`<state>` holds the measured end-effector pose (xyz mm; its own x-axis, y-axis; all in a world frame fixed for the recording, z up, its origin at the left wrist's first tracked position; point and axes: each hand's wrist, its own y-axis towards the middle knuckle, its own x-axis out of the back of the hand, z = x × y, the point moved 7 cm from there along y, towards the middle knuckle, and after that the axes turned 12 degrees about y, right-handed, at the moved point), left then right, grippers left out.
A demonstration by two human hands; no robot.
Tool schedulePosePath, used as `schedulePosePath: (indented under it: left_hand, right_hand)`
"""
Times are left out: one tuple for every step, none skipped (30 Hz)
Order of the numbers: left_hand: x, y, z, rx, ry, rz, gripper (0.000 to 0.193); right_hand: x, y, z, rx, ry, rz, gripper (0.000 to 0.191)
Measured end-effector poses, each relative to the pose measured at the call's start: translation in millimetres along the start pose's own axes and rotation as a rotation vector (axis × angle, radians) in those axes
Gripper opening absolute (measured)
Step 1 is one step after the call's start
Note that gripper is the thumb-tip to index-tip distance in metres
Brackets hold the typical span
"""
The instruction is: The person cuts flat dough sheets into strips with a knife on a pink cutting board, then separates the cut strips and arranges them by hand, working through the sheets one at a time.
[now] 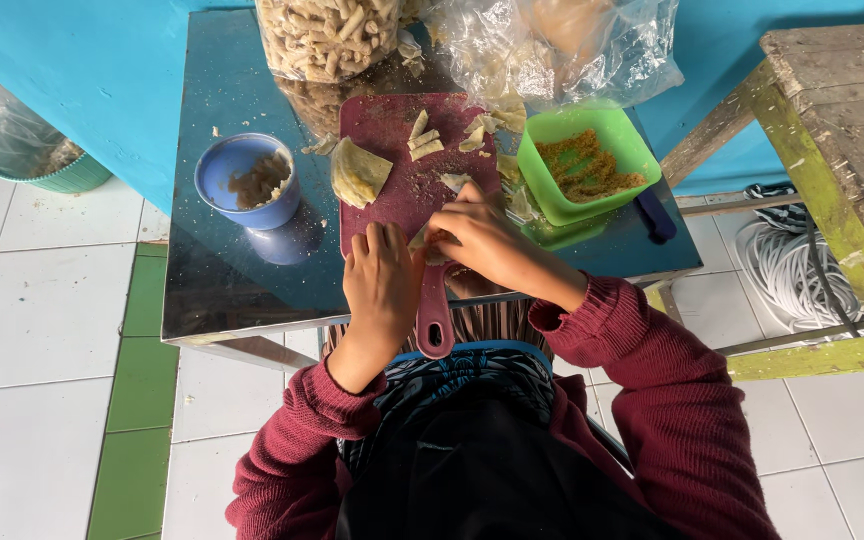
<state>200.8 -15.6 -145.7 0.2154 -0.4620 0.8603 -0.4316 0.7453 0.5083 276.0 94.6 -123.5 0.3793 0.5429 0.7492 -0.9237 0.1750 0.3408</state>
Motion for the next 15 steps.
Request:
schedulePosePath:
  left_hand:
    - [1.4, -0.2, -0.1, -0.001, -0.005, -0.004, 0.038]
    - [2.7, -0.6, -0.5, 0.0, -0.01, -0.007, 0.039]
    - [3.7, -1.1, -0.9, 0.002, -0.005, -0.001, 0.039]
    - [4.6, -1.3, -1.2, 0.003, 0.0, 0.004, 0.039]
    - [5.9, -1.3, -1.5, 0.005, 0.006, 0.007, 0.039]
    - [7.2, -1.8, -1.7, 0.015, 0.015, 0.007, 0.04]
    - [8.6, -3.6, -2.2, 0.025, 0.024, 0.01, 0.041]
    - [9.2, -5.4, -2.7, 0.036, 0.034, 0.016, 0.042]
    - [9.1, -6.0, -3.1, 0.045, 0.036, 0.026, 0.042]
    - [8.3, -5.7, -3.3, 0.052, 0.038, 0.033, 0.042]
    - [7.3, -5.5, -3.3, 0.06, 0.04, 0.04, 0.042]
    - [7.1, -5.2, -3.9, 0.047, 0.04, 0.032, 0.041]
    - [7.1, -5.0, -4.1, 0.034, 0.04, 0.022, 0.039]
    - [6.7, -4.0, -4.4, 0.02, 0.041, 0.011, 0.038]
    - [5.3, -2.9, -3.9, 0.022, 0.028, 0.016, 0.037]
  right_hand:
    - [0.9, -3.9, 0.1, 0.019, 0.007, -0.023, 0.011]
    - [3.3, -8.7, 0.4, 0.038, 0.014, -0.044, 0.013]
    - [5.5, -12.9, 1.3, 0.055, 0.023, -0.066, 0.015]
    - [6.9, -16.3, 1.0, 0.051, 0.038, -0.083, 0.016]
    - [9.2, -19.3, 1.1, 0.05, 0.053, -0.101, 0.016]
    - [12.4, -21.1, 0.6, 0.049, 0.067, -0.119, 0.017]
    - [14.6, -22.3, 1.5, 0.064, 0.048, -0.129, 0.015]
    - [15.8, -23.7, 2.4, 0.078, 0.032, -0.138, 0.014]
    - [16.9, -24.8, 3.6, 0.093, 0.014, -0.147, 0.012]
    - [17.6, -25.5, 3.4, 0.092, 0.001, -0.157, 0.011]
    - [18.0, -26.1, 3.2, 0.091, -0.012, -0.166, 0.01]
    - [18.2, -26.5, 2.8, 0.088, -0.025, -0.176, 0.009]
    - [18.2, -26.9, 2.3, 0.083, -0.032, -0.186, 0.009]
    - [18.3, -26.6, 1.5, 0.08, -0.04, -0.197, 0.009]
    - [18.5, -26.3, 1.0, 0.078, -0.047, -0.207, 0.008]
